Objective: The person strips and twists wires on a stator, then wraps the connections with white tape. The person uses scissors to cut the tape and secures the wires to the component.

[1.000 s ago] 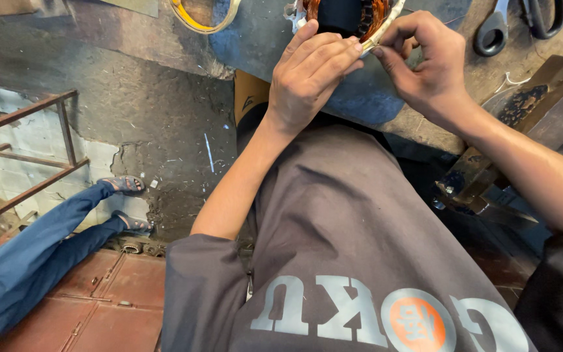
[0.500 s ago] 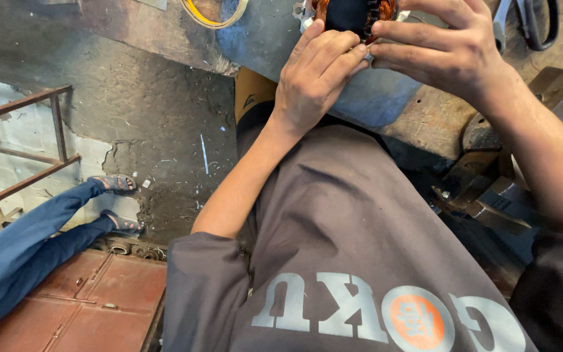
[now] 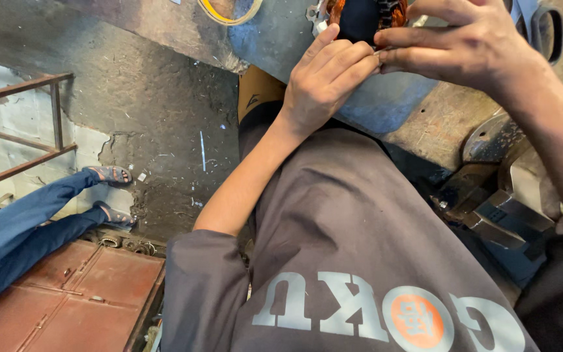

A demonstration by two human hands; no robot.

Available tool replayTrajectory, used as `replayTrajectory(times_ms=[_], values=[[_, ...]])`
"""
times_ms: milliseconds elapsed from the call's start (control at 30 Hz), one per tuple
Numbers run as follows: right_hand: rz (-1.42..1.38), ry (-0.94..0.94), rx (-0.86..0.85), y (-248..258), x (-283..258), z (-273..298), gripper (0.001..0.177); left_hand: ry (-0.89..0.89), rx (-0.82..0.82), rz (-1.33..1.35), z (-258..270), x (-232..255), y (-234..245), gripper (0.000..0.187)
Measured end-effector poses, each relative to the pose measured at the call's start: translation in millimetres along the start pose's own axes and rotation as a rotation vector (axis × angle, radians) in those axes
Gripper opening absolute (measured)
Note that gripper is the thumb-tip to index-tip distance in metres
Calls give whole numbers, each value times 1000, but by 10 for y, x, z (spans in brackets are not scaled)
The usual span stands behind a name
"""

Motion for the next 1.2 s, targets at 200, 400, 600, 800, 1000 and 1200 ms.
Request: replayTrajectory(times_ms=[200, 400, 600, 800, 1000, 1200], values=[[-70, -25, 14, -10, 55, -58, 9, 79, 5, 49, -1, 4, -4, 23], [-168, -83, -46, -102, 71, -19, 16, 140, -10, 44, 1, 42, 7, 28], [-257, -263, -88, -115, 170, -74, 32, 167, -23, 23, -46, 31, 31, 27], [-231, -306, -23, 109, 67, -20, 55, 133, -97, -119, 92, 24, 79, 66], [182, -316, -225, 200, -45, -182, 58, 396, 10, 50, 274, -342, 383, 121], [281, -264, -439, -105, -28, -300, 32, 394, -76, 266, 165, -638, 135, 127]])
Point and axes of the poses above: each hand's wrist, its own z-axis away from the middle knuckle, its own y-axis out of the back of the hand, x = y × z, the point moved 9 cm from there along -z, towards the middle knuckle, and after that the axes turned 1 degree about z, right-handed, at the moved point
